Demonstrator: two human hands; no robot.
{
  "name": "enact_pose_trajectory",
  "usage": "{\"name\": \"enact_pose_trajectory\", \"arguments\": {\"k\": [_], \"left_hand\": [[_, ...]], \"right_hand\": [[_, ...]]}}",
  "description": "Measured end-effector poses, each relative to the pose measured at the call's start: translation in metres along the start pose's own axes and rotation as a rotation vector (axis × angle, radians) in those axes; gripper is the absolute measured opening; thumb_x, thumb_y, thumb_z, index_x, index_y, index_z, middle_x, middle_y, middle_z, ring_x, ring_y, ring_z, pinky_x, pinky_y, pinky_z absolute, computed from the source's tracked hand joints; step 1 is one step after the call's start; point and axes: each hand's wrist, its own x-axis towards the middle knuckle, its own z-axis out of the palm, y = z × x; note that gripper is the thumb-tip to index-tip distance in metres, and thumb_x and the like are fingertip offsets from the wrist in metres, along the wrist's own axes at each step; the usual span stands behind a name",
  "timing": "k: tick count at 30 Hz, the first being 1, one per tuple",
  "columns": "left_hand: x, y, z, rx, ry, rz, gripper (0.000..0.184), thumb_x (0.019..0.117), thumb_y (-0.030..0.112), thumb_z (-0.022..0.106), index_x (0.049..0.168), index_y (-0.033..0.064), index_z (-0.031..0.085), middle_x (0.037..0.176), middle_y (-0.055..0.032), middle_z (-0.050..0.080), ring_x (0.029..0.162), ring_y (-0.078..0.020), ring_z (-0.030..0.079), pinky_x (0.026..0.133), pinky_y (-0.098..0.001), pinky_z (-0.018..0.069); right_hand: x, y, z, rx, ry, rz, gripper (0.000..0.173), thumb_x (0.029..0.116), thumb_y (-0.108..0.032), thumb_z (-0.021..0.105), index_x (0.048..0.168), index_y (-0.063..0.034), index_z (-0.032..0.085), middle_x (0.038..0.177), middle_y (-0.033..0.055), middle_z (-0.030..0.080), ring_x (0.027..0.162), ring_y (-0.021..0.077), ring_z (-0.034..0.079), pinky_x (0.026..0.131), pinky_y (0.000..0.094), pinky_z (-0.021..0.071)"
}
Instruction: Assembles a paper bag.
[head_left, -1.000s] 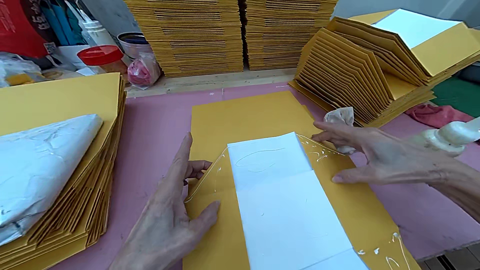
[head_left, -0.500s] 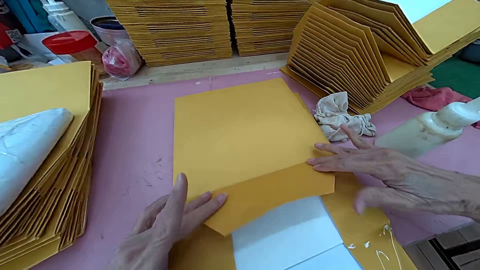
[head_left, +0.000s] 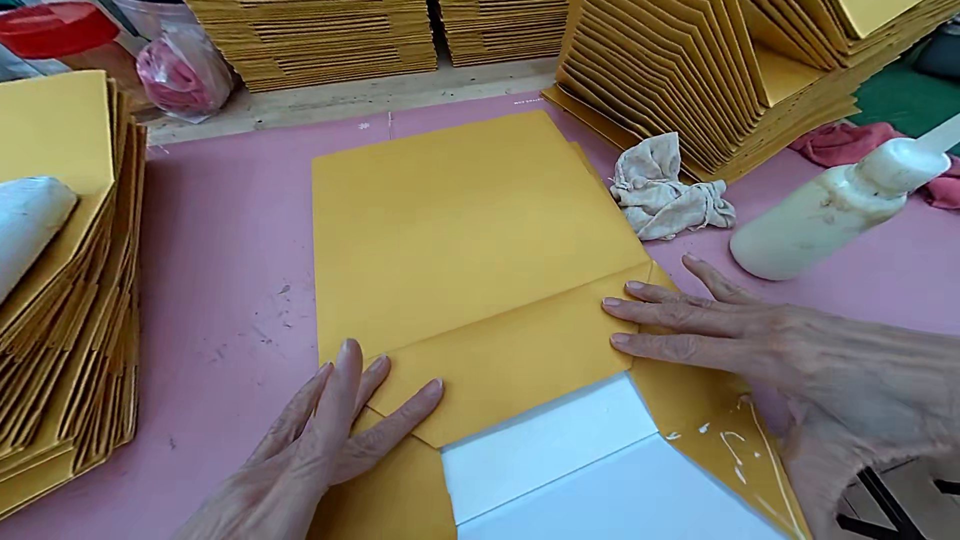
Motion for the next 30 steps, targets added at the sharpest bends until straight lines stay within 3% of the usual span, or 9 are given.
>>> {"name": "enact_pose_trajectory", "arguments": {"k": [4,7,10,14,17,21,27,28,30], "left_hand": [[0.004,-0.002,0.007,-0.133,0.155,0.022,0.121,0.0925,0.064,0.053,0.154,-0.0101,-0.020,0.147,-0.0306,0.050,0.143,-0.0491,0.039,0.121,-0.0605,0.0268],[0.012,0.008,0.024,-0.182,0.384,-0.042,0.109,0.0967,0.039,0.064,0.154,-0.0144,-0.012,0.129,-0.0244,0.067,0.133,-0.0336,0.058,0.119,-0.0515,0.0357],[0.023,0.015,0.041,-0.058,0.595,-0.110,0.108,0.0896,0.035,0.075,0.155,-0.0162,0.006,0.114,-0.0187,0.075,0.120,-0.0268,0.068,0.113,-0.0518,0.0416],[0.033,0.045,0.044,0.143,0.512,-0.072,0.055,0.0983,0.016,0.062,0.140,-0.0166,0.047,0.134,-0.0331,0.060,0.125,-0.0477,0.058,0.109,-0.0548,0.0430],[0.047,0.065,0.061,0.148,0.477,-0.054,0.037,0.1000,-0.003,0.047,0.133,-0.0152,0.057,0.140,-0.0330,0.056,0.134,-0.0489,0.052,0.115,-0.0557,0.0363],[0.057,0.057,0.077,0.296,0.406,-0.105,0.052,0.1065,0.019,0.037,0.141,-0.0204,0.045,0.149,-0.0372,0.042,0.139,-0.0540,0.042,0.118,-0.0600,0.0269],[0.056,0.056,0.078,0.374,0.342,-0.119,0.066,0.1067,0.033,0.031,0.145,-0.0208,0.037,0.153,-0.0384,0.036,0.142,-0.0533,0.038,0.119,-0.0588,0.0232],[0.056,0.057,0.079,0.382,0.350,-0.120,0.067,0.1066,0.034,0.031,0.145,-0.0206,0.037,0.153,-0.0380,0.036,0.142,-0.0532,0.038,0.119,-0.0589,0.0232],[0.057,0.058,0.080,0.386,0.349,-0.126,0.067,0.1064,0.033,0.031,0.146,-0.0203,0.036,0.154,-0.0375,0.035,0.143,-0.0531,0.037,0.120,-0.0589,0.0224]], "right_hand": [[0.022,-0.005,-0.003,0.026,0.200,0.052,0.067,0.0960,-0.064,0.049,0.123,-0.0075,0.074,0.126,0.0042,0.072,0.129,0.0216,0.062,0.116,0.0437,0.0420],[0.029,-0.010,0.012,0.058,0.334,0.173,0.050,0.0961,-0.052,0.061,0.117,-0.0083,0.073,0.115,-0.0006,0.073,0.118,0.0078,0.065,0.113,0.0310,0.0450],[0.029,-0.014,0.024,0.072,0.390,0.325,0.049,0.0886,-0.052,0.068,0.118,-0.0130,0.071,0.113,-0.0050,0.072,0.116,0.0073,0.064,0.105,0.0266,0.0487],[0.046,-0.048,0.029,-0.137,0.379,0.280,0.045,0.0962,-0.034,0.062,0.129,-0.0022,0.064,0.134,0.0159,0.064,0.131,0.0327,0.059,0.114,0.0624,0.0361],[0.069,-0.097,0.053,-0.090,0.248,0.200,0.056,0.1071,-0.040,0.043,0.142,0.0014,0.057,0.154,0.0209,0.049,0.147,0.0375,0.041,0.116,0.0721,0.0218],[0.070,-0.101,0.073,-0.074,0.150,0.198,0.092,0.0995,-0.071,0.027,0.149,0.0038,0.048,0.160,0.0147,0.043,0.151,0.0284,0.037,0.121,0.0612,0.0189],[0.039,-0.073,0.050,-0.188,0.201,0.326,0.089,0.0998,-0.071,0.025,0.137,0.0013,0.062,0.148,0.0121,0.059,0.141,0.0266,0.052,0.118,0.0656,0.0282],[0.039,-0.064,0.040,-0.230,0.261,0.349,0.080,0.1027,-0.065,0.030,0.128,-0.0001,0.070,0.140,0.0119,0.065,0.132,0.0261,0.061,0.113,0.0591,0.0403],[0.045,-0.037,0.018,-0.363,0.378,0.387,0.050,0.1042,-0.040,0.047,0.107,0.0013,0.075,0.123,0.0173,0.072,0.095,0.0273,0.075,0.075,0.0411,0.0591]]}}
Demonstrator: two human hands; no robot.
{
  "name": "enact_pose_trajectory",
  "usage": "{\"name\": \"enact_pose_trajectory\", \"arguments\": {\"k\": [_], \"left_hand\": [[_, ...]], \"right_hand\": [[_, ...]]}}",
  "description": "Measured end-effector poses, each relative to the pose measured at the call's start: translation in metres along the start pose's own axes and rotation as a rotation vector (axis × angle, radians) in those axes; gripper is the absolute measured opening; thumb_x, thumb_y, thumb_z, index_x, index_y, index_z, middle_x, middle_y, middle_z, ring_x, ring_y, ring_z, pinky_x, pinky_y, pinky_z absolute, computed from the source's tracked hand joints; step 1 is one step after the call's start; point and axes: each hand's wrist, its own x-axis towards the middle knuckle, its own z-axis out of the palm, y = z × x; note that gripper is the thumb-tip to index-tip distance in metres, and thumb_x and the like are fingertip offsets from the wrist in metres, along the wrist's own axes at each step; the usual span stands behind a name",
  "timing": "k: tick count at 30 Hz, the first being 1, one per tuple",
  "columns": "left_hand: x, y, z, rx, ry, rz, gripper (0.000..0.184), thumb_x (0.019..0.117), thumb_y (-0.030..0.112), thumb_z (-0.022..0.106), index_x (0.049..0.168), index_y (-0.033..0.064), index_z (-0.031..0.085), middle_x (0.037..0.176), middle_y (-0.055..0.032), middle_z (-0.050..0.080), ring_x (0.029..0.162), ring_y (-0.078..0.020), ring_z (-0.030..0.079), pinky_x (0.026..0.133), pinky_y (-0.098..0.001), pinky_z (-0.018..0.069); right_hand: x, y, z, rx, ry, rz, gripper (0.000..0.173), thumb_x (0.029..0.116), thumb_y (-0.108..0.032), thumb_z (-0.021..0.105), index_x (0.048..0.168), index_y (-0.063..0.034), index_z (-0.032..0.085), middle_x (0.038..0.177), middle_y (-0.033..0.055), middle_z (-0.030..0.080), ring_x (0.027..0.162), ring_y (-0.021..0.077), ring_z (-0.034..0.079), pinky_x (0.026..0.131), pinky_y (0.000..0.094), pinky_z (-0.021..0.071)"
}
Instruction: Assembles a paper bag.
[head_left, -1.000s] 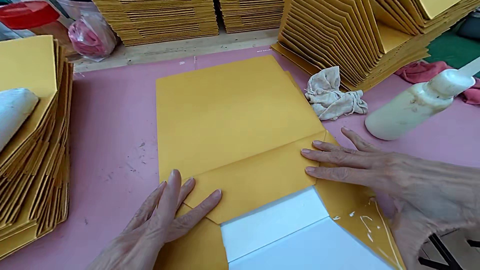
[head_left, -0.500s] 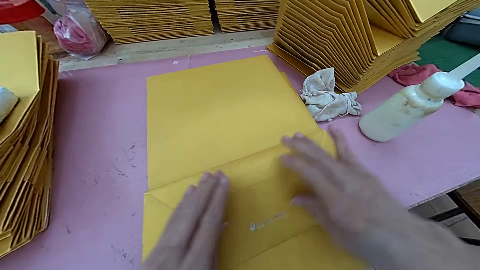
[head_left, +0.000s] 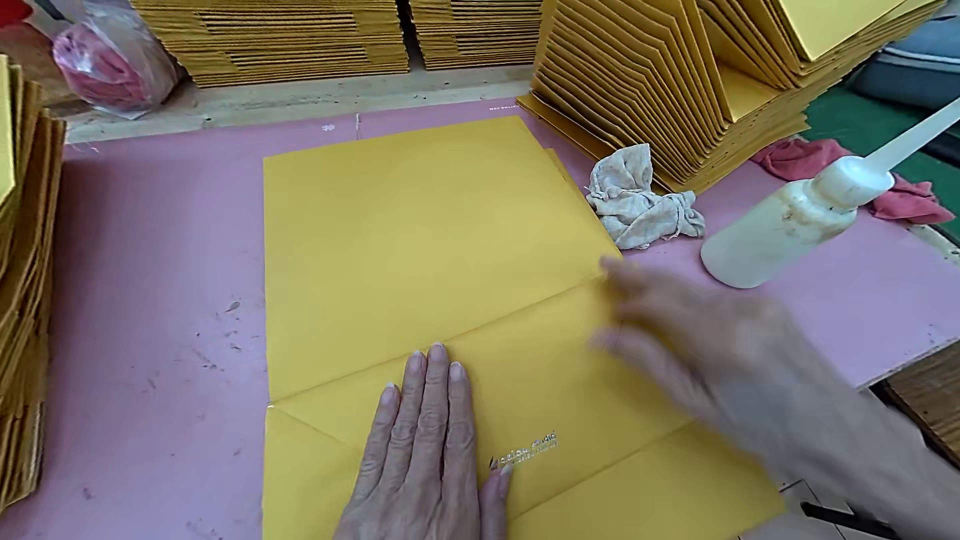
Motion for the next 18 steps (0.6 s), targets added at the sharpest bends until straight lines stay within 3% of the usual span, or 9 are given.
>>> {"name": "enact_pose_trajectory", "arguments": {"k": [1,2,4,5,7,10,13,15,18], "left_hand": [[0.000,0.001,0.001,0.008,0.002,0.001,0.066,0.1064,0.033,0.031,0.146,-0.0198,0.036,0.154,-0.0374,0.035,0.143,-0.0527,0.037,0.120,-0.0585,0.0229],[0.000,0.001,0.002,0.018,0.013,0.004,0.066,0.1067,0.033,0.031,0.146,-0.0188,0.037,0.154,-0.0369,0.036,0.143,-0.0518,0.038,0.120,-0.0582,0.0240],[0.001,0.004,0.006,0.041,0.061,0.007,0.063,0.1070,0.033,0.031,0.146,-0.0160,0.041,0.152,-0.0355,0.040,0.142,-0.0490,0.041,0.119,-0.0569,0.0271],[0.001,0.005,0.009,0.054,0.096,0.002,0.062,0.1068,0.033,0.031,0.145,-0.0145,0.044,0.152,-0.0343,0.042,0.142,-0.0472,0.043,0.118,-0.0561,0.0284],[0.001,0.008,0.016,0.092,0.174,-0.019,0.060,0.1060,0.033,0.034,0.143,-0.0112,0.050,0.149,-0.0304,0.048,0.141,-0.0425,0.046,0.118,-0.0538,0.0305],[0.003,0.012,0.023,0.133,0.233,-0.040,0.058,0.1045,0.034,0.037,0.141,-0.0082,0.054,0.148,-0.0247,0.052,0.140,-0.0372,0.049,0.117,-0.0503,0.0324],[0.004,0.013,0.022,0.116,0.242,-0.043,0.058,0.1040,0.034,0.039,0.141,-0.0080,0.054,0.148,-0.0232,0.053,0.140,-0.0352,0.049,0.118,-0.0458,0.0319],[0.005,0.015,0.019,0.086,0.216,-0.051,0.058,0.1045,0.033,0.039,0.142,-0.0090,0.052,0.149,-0.0238,0.052,0.141,-0.0349,0.049,0.120,-0.0446,0.0300],[0.005,0.017,0.018,0.051,0.224,-0.063,0.054,0.1049,0.030,0.039,0.139,-0.0086,0.057,0.143,-0.0223,0.058,0.136,-0.0331,0.055,0.118,-0.0434,0.0327]], "right_hand": [[0.014,0.012,-0.001,-0.050,-0.012,0.041,0.037,0.1025,-0.027,0.053,0.110,0.0046,0.071,0.124,0.0233,0.069,0.085,0.0327,0.073,0.062,0.0421,0.0558],[0.028,0.021,0.000,-0.083,-0.071,0.113,0.030,0.1008,-0.016,0.055,0.117,0.0069,0.066,0.132,0.0292,0.061,0.089,0.0417,0.070,0.063,0.0496,0.0542],[0.053,0.040,0.012,-0.093,-0.239,0.269,0.035,0.1009,-0.003,0.050,0.133,0.0071,0.059,0.150,0.0358,0.041,0.121,0.0555,0.057,0.089,0.0640,0.0495],[0.063,0.049,0.019,-0.086,-0.318,0.298,0.035,0.1015,0.000,0.048,0.135,0.0066,0.058,0.150,0.0364,0.040,0.127,0.0569,0.052,0.095,0.0668,0.0464],[0.079,0.067,0.029,-0.099,-0.379,0.272,0.023,0.0978,0.007,0.054,0.117,0.0101,0.066,0.122,0.0347,0.061,0.107,0.0556,0.062,0.082,0.0679,0.0500],[0.101,0.083,0.032,-0.171,-0.347,0.256,0.004,0.0896,0.011,0.063,0.086,0.0110,0.065,0.085,0.0324,0.064,0.085,0.0566,0.064,0.066,0.0679,0.0471],[0.110,0.083,0.021,-0.078,-0.054,0.115,0.015,0.0927,0.012,0.055,0.097,0.0142,0.069,0.098,0.0389,0.065,0.093,0.0613,0.063,0.076,0.0742,0.0460],[0.109,0.059,0.006,0.086,0.141,-0.032,0.025,0.0979,-0.003,0.050,0.108,0.0085,0.070,0.111,0.0307,0.067,0.100,0.0451,0.066,0.086,0.0613,0.0493],[0.099,-0.024,-0.008,0.446,0.197,-0.263,0.016,0.0935,-0.015,0.066,0.099,-0.0039,0.076,0.104,0.0083,0.075,0.099,0.0135,0.071,0.090,0.0331,0.0567]]}}
